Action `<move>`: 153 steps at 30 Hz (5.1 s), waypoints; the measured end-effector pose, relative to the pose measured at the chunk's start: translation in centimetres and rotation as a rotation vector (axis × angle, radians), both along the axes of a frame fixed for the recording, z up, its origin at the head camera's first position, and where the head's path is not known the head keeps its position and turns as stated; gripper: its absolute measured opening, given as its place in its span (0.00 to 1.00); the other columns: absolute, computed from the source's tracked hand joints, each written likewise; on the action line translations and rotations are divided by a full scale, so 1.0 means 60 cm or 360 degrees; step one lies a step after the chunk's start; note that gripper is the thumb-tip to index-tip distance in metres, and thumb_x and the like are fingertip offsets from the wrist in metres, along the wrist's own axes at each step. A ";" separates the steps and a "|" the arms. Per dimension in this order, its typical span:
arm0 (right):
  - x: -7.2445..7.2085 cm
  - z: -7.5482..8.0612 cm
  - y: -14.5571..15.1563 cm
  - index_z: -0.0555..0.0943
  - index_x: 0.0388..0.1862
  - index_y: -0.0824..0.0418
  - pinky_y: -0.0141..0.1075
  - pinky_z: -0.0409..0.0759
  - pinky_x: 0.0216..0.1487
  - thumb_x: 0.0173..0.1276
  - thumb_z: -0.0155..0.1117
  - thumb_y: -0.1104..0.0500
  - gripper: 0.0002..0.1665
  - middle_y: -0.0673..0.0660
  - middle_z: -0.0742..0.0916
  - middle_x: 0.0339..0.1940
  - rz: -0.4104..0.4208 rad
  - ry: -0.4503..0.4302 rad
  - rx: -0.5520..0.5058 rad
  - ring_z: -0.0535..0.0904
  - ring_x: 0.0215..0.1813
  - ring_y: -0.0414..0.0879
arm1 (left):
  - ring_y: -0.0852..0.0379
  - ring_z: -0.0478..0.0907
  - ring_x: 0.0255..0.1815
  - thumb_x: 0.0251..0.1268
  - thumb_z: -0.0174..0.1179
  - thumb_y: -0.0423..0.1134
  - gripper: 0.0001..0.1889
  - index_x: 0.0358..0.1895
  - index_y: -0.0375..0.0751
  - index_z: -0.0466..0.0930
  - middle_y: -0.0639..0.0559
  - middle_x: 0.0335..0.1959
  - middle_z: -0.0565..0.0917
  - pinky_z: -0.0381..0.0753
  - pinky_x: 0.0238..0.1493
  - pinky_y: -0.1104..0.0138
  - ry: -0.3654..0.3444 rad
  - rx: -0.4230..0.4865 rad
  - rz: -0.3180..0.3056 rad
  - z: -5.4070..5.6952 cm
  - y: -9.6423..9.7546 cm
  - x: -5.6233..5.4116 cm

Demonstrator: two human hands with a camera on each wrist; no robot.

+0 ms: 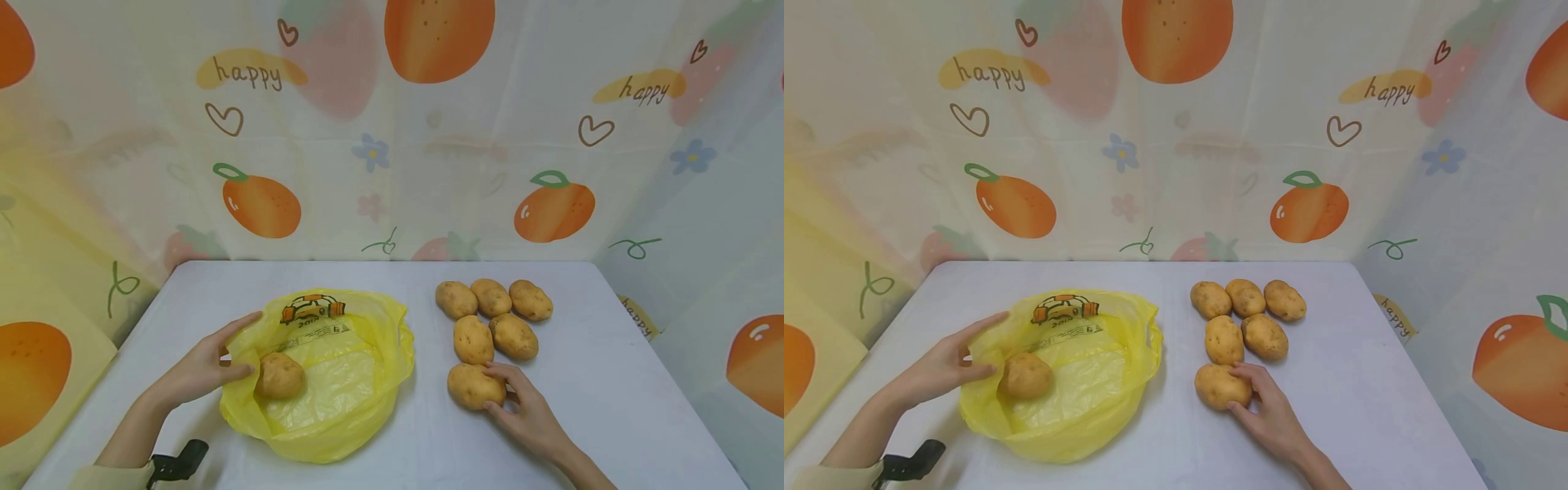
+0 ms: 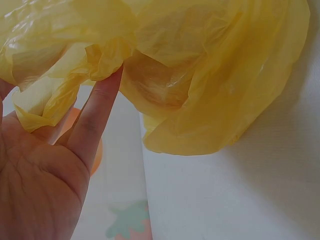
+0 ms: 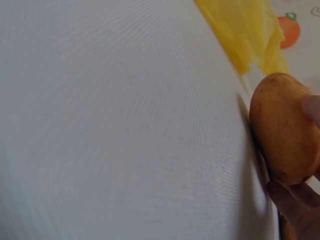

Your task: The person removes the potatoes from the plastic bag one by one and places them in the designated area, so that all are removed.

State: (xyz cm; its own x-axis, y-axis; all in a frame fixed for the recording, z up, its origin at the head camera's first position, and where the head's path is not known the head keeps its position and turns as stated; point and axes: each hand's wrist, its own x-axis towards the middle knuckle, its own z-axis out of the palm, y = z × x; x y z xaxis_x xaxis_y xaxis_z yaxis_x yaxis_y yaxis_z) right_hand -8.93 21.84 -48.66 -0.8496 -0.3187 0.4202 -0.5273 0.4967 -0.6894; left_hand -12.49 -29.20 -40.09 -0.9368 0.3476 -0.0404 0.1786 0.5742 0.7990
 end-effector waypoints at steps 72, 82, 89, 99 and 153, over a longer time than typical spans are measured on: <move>-0.028 0.070 -0.018 0.76 0.53 0.61 0.32 0.78 0.43 0.46 0.71 0.73 0.32 0.53 0.81 0.47 -0.0116 0.0364 0.0191 0.76 0.46 0.45 | 0.67 0.71 0.52 0.53 0.65 0.35 0.42 0.71 0.51 0.53 0.44 0.71 0.55 0.77 0.44 0.70 0.0038 0.0022 -0.0002 -0.001 -0.004 0.002; -0.049 0.116 -0.064 0.78 0.51 0.57 0.36 0.77 0.43 0.54 0.69 0.68 0.24 0.50 0.83 0.47 -0.0018 0.0252 0.0098 0.77 0.44 0.45 | 0.65 0.71 0.52 0.53 0.65 0.35 0.42 0.71 0.51 0.53 0.44 0.71 0.55 0.77 0.44 0.70 0.0042 0.0026 -0.0009 0.002 -0.002 0.001; -0.061 0.139 -0.107 0.78 0.52 0.55 0.39 0.78 0.49 0.57 0.66 0.66 0.22 0.46 0.82 0.49 0.0098 0.0117 0.0021 0.77 0.49 0.42 | 0.58 0.72 0.53 0.54 0.65 0.36 0.42 0.71 0.52 0.52 0.44 0.71 0.55 0.77 0.44 0.70 0.0008 0.0036 -0.0009 0.004 0.000 0.001; -0.078 0.177 -0.167 0.78 0.52 0.53 0.34 0.77 0.50 0.62 0.63 0.58 0.18 0.46 0.81 0.50 0.0205 -0.0002 0.0076 0.76 0.50 0.38 | 0.62 0.72 0.53 0.54 0.64 0.34 0.42 0.72 0.51 0.52 0.43 0.71 0.54 0.78 0.44 0.70 0.0005 0.0073 -0.0023 0.003 -0.002 0.002; -0.202 0.149 -0.423 0.75 0.58 0.53 0.26 0.74 0.48 0.68 0.55 0.49 0.21 0.48 0.81 0.49 0.0726 -0.0629 0.0288 0.77 0.49 0.38 | 0.65 0.69 0.55 0.54 0.64 0.36 0.41 0.71 0.52 0.53 0.43 0.71 0.55 0.77 0.46 0.66 -0.0017 0.0078 -0.0013 0.002 0.000 0.005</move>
